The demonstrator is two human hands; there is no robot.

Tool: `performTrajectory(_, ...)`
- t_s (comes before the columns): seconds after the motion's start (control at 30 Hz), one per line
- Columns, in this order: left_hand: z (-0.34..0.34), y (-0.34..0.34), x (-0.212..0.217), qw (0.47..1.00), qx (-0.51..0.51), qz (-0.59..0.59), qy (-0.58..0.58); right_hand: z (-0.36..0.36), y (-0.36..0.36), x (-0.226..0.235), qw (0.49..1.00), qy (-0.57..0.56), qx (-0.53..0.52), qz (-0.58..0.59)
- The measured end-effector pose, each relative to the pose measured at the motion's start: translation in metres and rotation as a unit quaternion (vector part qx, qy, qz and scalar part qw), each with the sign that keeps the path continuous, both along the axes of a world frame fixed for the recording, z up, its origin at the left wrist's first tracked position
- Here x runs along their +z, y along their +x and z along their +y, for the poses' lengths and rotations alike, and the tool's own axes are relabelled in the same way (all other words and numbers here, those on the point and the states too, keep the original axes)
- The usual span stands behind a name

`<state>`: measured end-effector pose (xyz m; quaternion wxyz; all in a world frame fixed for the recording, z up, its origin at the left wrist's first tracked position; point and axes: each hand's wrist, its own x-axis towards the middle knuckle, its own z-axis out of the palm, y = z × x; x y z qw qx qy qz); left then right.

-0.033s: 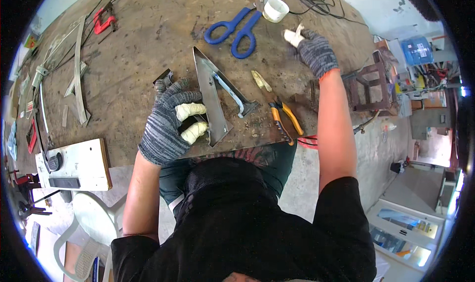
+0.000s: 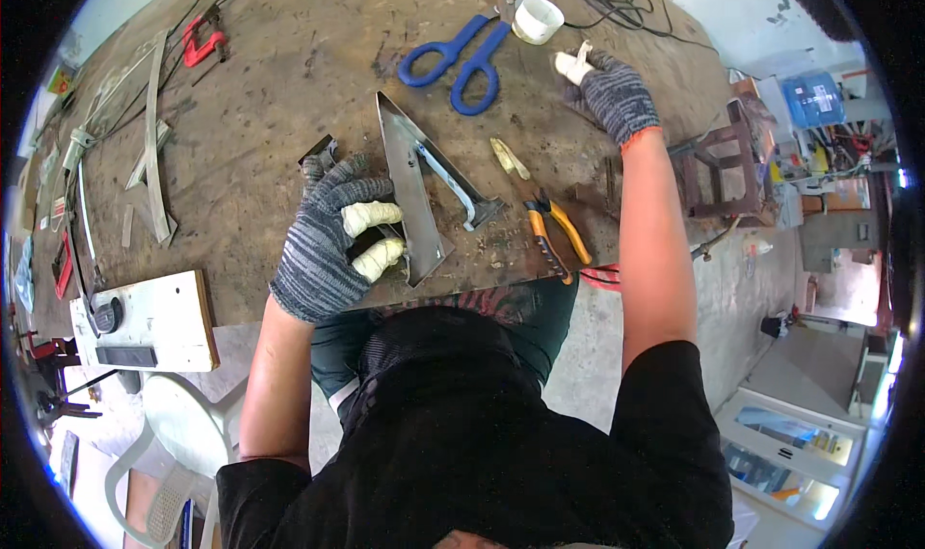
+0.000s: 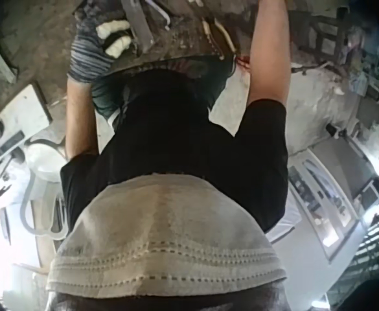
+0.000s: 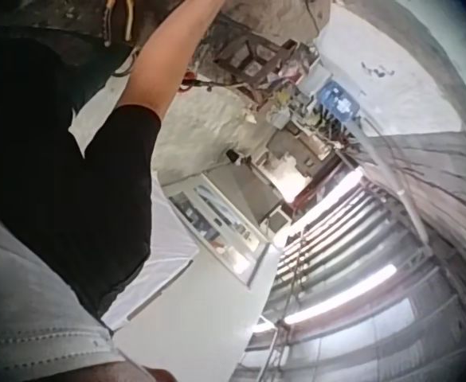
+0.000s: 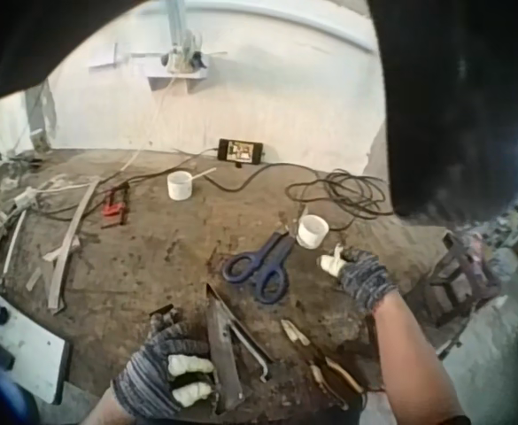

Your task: Assembling and adjusting the components of a 3D sign letter 'N' at a workbench.

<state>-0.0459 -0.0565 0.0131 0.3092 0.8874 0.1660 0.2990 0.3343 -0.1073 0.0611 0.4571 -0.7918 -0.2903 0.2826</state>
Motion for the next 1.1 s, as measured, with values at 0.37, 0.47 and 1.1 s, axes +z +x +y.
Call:
performTrajectory(0.37, 0.011, 0.0, 0.004, 0.999, -0.04, -0.016, 0.025, 0.157, -0.047, 0.008, 0.974, 0.055, 0.193, -0.105)
performTrajectory(0.47, 0.013, -0.001, 0.007, 0.999, -0.034, -0.036, 0.007, 0.234, -0.075, -0.009, 0.974, 0.055, 0.218, -0.014)
performTrajectory(1.1, 0.012, 0.004, 0.006, 0.997, -0.078, -0.024, -0.013, 0.356, -0.03, -0.037, 0.97, -0.015, 0.216, -0.108)
